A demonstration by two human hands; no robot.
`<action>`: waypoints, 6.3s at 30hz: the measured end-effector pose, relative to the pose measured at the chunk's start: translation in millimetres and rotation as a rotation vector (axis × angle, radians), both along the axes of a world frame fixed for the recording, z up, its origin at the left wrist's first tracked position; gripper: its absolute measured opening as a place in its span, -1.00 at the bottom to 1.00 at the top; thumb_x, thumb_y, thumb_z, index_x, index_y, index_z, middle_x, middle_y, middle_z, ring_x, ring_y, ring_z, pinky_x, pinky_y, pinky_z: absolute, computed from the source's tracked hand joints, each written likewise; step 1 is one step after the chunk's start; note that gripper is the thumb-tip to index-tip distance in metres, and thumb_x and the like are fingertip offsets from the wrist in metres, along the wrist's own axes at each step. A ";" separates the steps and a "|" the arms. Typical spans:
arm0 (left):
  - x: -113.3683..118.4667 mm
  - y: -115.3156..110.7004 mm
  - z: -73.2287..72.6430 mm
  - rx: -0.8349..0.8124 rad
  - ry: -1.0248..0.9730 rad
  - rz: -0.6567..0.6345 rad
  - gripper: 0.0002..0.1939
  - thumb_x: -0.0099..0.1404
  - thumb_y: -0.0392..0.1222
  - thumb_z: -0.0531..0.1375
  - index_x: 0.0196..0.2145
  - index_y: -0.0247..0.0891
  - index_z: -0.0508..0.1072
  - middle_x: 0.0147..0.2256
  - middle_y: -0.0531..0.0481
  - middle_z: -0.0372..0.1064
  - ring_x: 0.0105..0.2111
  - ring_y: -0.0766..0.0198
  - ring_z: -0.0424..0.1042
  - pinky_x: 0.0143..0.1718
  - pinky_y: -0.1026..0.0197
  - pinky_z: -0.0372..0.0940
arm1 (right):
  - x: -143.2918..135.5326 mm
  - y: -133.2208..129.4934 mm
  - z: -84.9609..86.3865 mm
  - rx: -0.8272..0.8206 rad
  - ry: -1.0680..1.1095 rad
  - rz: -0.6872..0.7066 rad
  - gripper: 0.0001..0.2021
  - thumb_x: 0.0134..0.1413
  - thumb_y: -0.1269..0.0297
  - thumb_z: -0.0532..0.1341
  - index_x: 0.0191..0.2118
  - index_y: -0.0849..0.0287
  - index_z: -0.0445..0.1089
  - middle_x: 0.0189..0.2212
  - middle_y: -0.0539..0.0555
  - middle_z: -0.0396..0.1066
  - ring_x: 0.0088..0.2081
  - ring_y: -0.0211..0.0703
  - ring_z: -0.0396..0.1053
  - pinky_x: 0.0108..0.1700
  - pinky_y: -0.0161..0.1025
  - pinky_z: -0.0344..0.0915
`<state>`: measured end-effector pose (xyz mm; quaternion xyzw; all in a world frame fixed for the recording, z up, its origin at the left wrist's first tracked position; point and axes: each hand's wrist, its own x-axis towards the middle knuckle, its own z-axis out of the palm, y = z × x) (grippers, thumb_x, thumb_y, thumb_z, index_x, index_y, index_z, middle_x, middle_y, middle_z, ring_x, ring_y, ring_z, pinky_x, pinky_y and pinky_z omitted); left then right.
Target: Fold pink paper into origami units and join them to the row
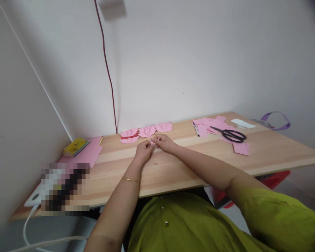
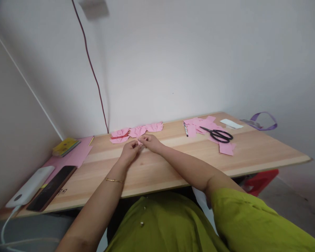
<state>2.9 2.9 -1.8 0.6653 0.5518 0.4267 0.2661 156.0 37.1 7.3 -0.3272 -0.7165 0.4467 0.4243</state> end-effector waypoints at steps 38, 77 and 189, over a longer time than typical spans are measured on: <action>-0.2 -0.2 1.0 0.013 0.029 -0.003 -0.85 0.08 -0.18 0.13 -0.57 -0.28 0.30 -0.63 0.15 0.11 -0.58 0.39 0.07 -0.51 0.31 -0.03 | -1.7 0.0 0.9 0.019 0.005 -0.011 -0.67 -0.11 0.02 0.27 -0.51 0.21 0.29 -0.56 -0.05 0.28 -0.49 -0.30 0.19 -0.40 -0.33 0.15; 2.1 -4.5 6.4 0.012 0.074 -0.005 -0.75 0.09 -0.12 0.14 -0.63 -0.25 0.20 -0.66 0.15 0.05 -0.59 0.38 0.04 -0.53 0.30 -0.05 | 0.2 0.4 -0.2 0.018 -0.024 0.005 -0.58 0.08 -0.09 0.09 -0.54 0.19 0.23 -0.66 -0.08 0.19 -0.54 -0.30 0.19 -0.43 -0.33 0.14; -0.8 -1.4 2.4 0.025 -0.126 -0.008 -0.85 0.11 -0.20 0.14 -0.57 -0.26 0.34 -0.63 0.13 0.19 -0.58 0.38 0.13 -0.50 0.31 0.05 | -4.4 -0.1 1.6 0.072 0.058 0.001 -0.63 -0.07 -0.05 0.21 -0.53 0.20 0.23 -0.56 -0.07 0.19 -0.50 -0.33 0.13 -0.44 -0.35 0.11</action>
